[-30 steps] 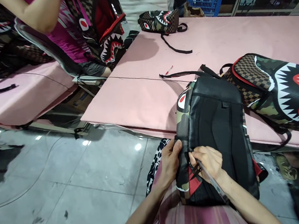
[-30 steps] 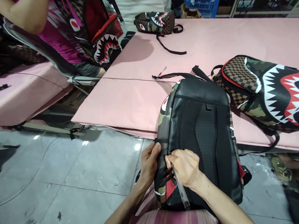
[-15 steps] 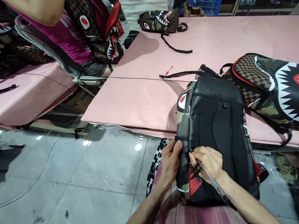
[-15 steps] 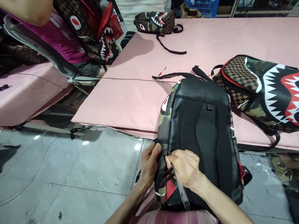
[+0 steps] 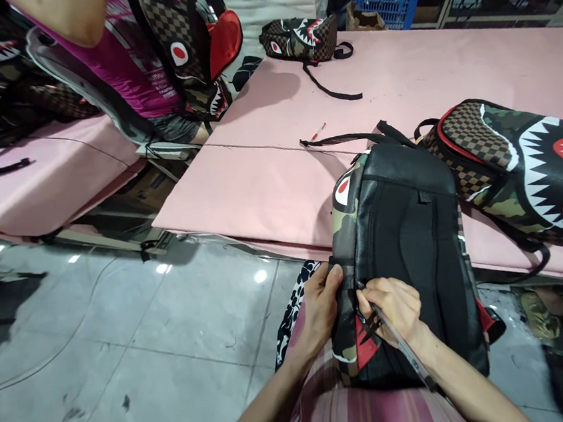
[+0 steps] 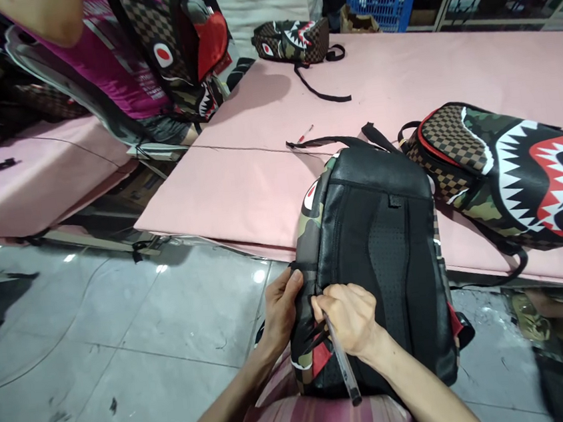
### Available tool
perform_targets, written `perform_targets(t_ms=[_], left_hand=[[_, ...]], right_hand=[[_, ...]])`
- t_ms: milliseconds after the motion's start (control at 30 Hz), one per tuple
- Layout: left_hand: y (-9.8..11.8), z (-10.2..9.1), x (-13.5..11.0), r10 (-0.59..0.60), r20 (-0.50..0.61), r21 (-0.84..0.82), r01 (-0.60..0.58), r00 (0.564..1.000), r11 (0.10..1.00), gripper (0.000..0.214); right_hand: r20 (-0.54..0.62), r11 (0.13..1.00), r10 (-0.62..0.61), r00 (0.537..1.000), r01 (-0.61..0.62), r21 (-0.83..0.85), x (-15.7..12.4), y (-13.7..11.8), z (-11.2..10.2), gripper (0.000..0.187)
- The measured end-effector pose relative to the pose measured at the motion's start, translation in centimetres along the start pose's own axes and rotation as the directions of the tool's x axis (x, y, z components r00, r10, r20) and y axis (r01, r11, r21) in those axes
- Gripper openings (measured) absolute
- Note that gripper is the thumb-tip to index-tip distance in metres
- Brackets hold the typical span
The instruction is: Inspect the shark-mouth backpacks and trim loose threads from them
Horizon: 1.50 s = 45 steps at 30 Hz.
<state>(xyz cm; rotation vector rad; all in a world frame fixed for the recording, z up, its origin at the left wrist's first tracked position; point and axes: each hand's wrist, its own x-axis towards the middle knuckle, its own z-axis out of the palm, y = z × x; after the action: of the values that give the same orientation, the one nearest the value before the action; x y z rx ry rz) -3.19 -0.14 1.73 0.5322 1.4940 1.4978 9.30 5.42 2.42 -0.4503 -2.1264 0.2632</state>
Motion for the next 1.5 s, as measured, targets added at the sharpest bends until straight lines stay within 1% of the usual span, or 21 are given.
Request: perform_targets(t_ms=[200,433,600,667,733,767,833,867,900,1000,1067,1300,1400,1500], left_hand=[[-0.39,-0.19,0.08,0.014,0.001,0.035,-0.014,1.0,0.999,0.037],[-0.31,-0.18,0.01,0.022,0.009,0.04,-0.023,1.0,0.999,0.037],[-0.16,-0.16,-0.01,0.028,-0.004,0.053,-0.027,1.0,0.998,0.038],[-0.05,-0.12,0.0,0.025,-0.011,0.056,-0.024,1.0,0.998,0.038],[0.04,-0.05,0.03,0.009,-0.016,0.039,-0.008,1.0,0.999,0.038],[0.06,-0.01,0.05,-0.001,-0.014,0.023,0.001,1.0,1.0,0.037],[0.03,0.04,0.12,-0.016,-0.007,-0.013,0.016,1.0,1.0,0.036],[-0.02,0.05,0.16,-0.021,-0.002,-0.03,0.021,1.0,0.999,0.036],[-0.08,0.05,0.2,-0.025,-0.002,-0.042,0.024,1.0,0.999,0.036],[-0.23,0.03,0.28,-0.031,-0.016,-0.045,0.031,0.999,0.999,0.036],[-0.23,0.03,0.25,-0.026,-0.02,-0.036,0.025,0.999,0.999,0.036],[0.21,0.08,0.03,-0.025,-0.005,-0.018,0.024,1.0,1.0,0.035],[0.26,0.07,0.05,-0.023,-0.007,-0.012,0.023,1.0,1.0,0.036],[0.25,0.04,0.06,-0.013,-0.001,-0.005,0.013,1.0,1.0,0.036]], right_hand=[[-0.028,1.0,0.009,1.0,-0.008,0.006,0.21,-0.11,0.04,0.012],[-0.017,1.0,0.022,1.0,-0.022,0.003,0.07,-0.05,0.07,0.01],[-0.033,0.996,0.067,0.997,-0.065,0.063,0.19,-0.11,0.16,0.012],[-0.014,0.987,0.115,0.993,-0.113,0.112,0.21,-0.08,0.1,0.012],[-0.008,0.948,0.247,0.969,-0.24,0.21,0.1,0.02,0.01,0.011],[-0.025,0.907,0.339,0.94,-0.32,0.273,0.0,0.08,-0.04,0.011],[-0.045,0.808,0.499,0.866,-0.446,0.385,-0.23,0.2,-0.09,0.011],[-0.039,0.776,0.536,0.843,-0.474,0.416,-0.34,0.25,-0.09,0.011],[-0.023,0.761,0.547,0.837,-0.485,0.431,-0.42,0.28,-0.09,0.012],[0.056,0.773,0.509,0.859,-0.484,0.41,-0.47,0.32,-0.1,0.012],[0.07,0.794,0.487,0.871,-0.474,0.381,-0.4,0.3,-0.16,0.011],[0.097,0.843,0.427,0.899,-0.435,0.317,-0.22,0.19,-0.36,0.009],[0.079,0.847,0.418,0.905,-0.419,0.328,-0.21,0.16,-0.32,0.01],[0.067,0.873,0.376,0.924,-0.378,0.308,-0.26,0.19,-0.26,0.008]])
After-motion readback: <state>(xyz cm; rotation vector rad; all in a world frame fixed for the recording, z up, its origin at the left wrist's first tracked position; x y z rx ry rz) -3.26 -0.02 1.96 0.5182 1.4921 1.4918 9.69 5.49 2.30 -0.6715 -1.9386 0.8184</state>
